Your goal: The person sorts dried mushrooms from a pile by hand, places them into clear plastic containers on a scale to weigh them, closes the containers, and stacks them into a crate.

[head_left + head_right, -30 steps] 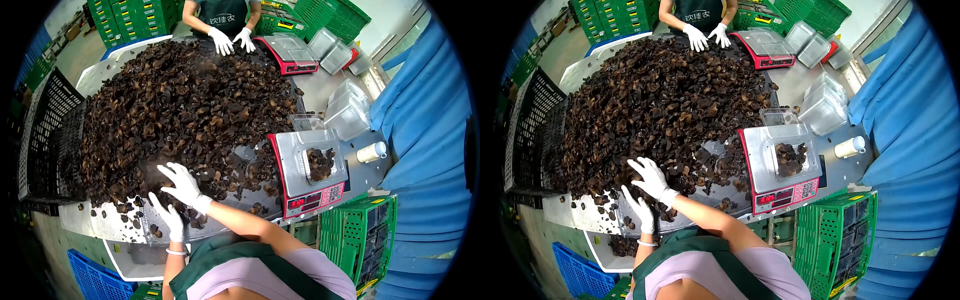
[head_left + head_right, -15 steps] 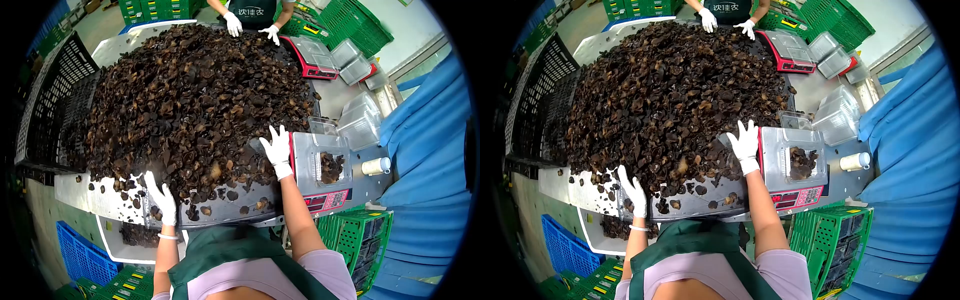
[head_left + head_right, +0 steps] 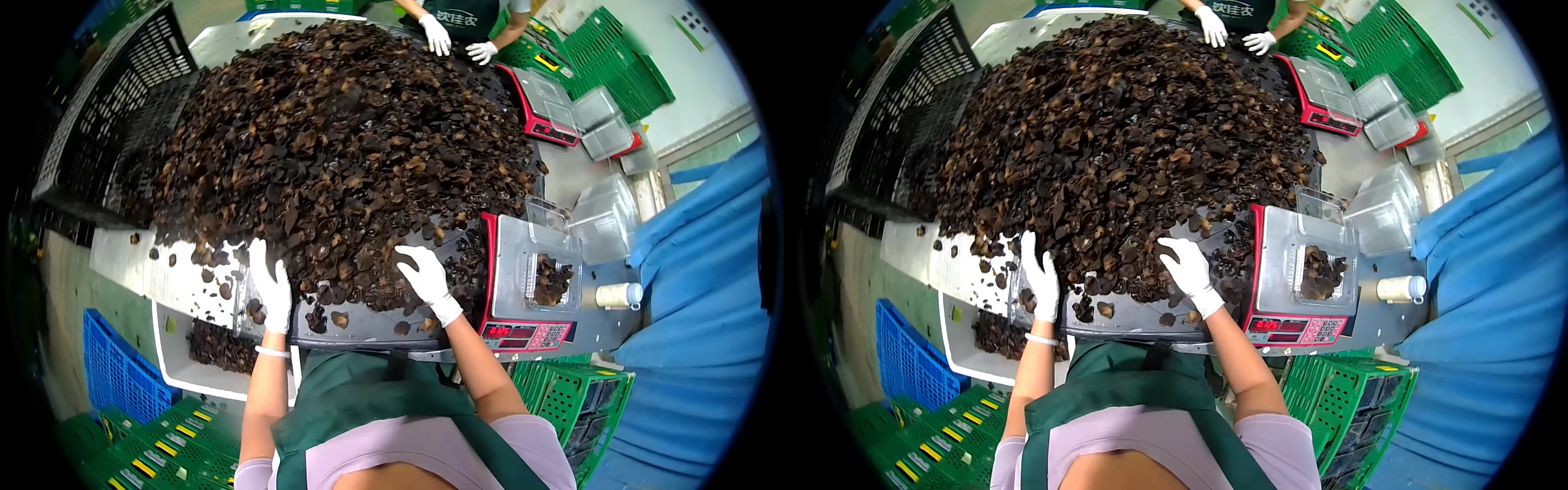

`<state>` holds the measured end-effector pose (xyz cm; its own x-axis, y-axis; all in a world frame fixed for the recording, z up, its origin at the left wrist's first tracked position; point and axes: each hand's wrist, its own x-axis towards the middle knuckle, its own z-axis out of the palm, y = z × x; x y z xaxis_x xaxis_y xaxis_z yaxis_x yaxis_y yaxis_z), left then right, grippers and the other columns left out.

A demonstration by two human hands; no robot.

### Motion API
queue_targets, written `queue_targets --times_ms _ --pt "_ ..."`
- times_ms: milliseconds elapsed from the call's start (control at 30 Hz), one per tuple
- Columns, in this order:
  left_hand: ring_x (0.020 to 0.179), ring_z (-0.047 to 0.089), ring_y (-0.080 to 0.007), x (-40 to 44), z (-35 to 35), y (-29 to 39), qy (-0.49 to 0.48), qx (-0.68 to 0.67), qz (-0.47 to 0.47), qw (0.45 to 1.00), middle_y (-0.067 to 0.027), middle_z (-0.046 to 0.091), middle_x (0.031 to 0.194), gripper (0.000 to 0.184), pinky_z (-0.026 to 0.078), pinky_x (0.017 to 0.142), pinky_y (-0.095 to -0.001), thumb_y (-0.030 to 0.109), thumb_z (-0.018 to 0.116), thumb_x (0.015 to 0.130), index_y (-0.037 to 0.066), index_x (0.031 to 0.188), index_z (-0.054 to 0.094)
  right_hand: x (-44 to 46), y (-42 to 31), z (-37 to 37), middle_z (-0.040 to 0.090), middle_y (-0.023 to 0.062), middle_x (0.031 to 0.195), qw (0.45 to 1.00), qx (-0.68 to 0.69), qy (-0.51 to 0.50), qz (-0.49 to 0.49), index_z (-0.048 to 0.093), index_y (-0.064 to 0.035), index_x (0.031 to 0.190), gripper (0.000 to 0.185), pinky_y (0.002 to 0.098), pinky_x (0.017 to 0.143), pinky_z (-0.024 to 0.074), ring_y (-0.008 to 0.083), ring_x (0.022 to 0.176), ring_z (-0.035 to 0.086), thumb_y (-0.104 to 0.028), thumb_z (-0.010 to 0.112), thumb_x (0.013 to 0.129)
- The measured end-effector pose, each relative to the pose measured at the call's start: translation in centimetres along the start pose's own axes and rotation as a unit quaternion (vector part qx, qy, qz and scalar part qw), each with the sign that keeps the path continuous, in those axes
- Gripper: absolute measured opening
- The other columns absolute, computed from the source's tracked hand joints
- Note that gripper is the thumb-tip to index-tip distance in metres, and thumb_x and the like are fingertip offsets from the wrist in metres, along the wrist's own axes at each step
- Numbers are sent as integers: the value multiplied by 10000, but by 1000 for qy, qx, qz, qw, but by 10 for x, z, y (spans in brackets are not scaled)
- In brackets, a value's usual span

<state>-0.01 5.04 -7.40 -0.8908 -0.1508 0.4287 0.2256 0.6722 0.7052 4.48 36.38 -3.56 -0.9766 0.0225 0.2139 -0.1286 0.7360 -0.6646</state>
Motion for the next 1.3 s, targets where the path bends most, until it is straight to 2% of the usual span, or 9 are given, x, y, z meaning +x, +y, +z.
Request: queue_targets --times_ms 200,267,400,600,867,933,1000,1200,1300 --pt "1328 337 -331 -7 -6 9 -1 28 19 999 -155 412 1408 438 235 1106 -428 132 559 882 48 1306 488 -28 -10 -27 627 89 996 996 51 -48 -62 635 -99 1117 312 321 821 476 231 929 599 -103 637 806" --pt "1263 407 -354 -7 -17 40 8 91 86 992 -164 510 1300 332 299 1051 -442 123 608 838 48 1161 591 -38 -9 -33 628 85 1004 974 188 -86 89 629 -77 1121 296 293 816 481 195 913 615 -58 606 827" --pt "1020 533 -319 -20 -16 98 -203 -106 172 958 -142 600 1011 239 405 899 -418 223 685 777 42 925 634 -50 21 -31 629 101 1022 986 131 -54 90 624 -45 1082 256 294 800 494 203 913 630 -70 621 828" --pt "909 567 -283 -59 30 120 -258 7 302 918 -120 596 994 504 450 799 -373 293 716 742 26 1138 552 -28 14 -29 609 110 894 999 0 -29 27 651 -54 952 364 339 741 490 279 836 608 -277 792 700" --pt "940 598 -244 -66 22 110 -262 -182 3 948 -107 636 1025 291 465 859 -328 129 632 837 61 1119 614 -11 9 -50 647 73 1027 935 315 -42 156 611 19 1087 247 317 864 485 198 968 619 -106 616 874" --pt "912 592 -160 -57 6 118 -339 -260 -190 884 -69 645 1016 292 461 839 -279 104 607 862 43 1148 599 -15 22 -53 624 79 1068 794 566 -18 219 565 6 1133 271 388 882 501 196 999 608 -93 591 882" --pt "926 571 -100 -60 7 115 -306 -450 -292 786 -37 631 1059 295 467 813 -243 122 558 916 10 1188 569 -21 32 -58 589 107 1129 774 596 -22 211 528 -31 1173 292 471 885 506 244 1062 583 -112 573 896" --pt "1044 579 -144 -66 -10 115 -293 -593 -373 651 -67 587 1196 349 489 878 -288 167 500 949 22 1267 501 -39 31 -60 584 117 1183 524 822 -41 220 555 -94 1185 349 532 933 453 318 1141 539 -340 499 944" --pt "1075 582 -170 -73 -19 104 -290 -626 -383 614 -100 581 1211 466 506 872 -291 221 577 914 25 1314 441 -41 29 -59 604 83 1077 529 813 -25 242 597 -109 1053 419 462 805 477 264 1009 568 -477 424 953"
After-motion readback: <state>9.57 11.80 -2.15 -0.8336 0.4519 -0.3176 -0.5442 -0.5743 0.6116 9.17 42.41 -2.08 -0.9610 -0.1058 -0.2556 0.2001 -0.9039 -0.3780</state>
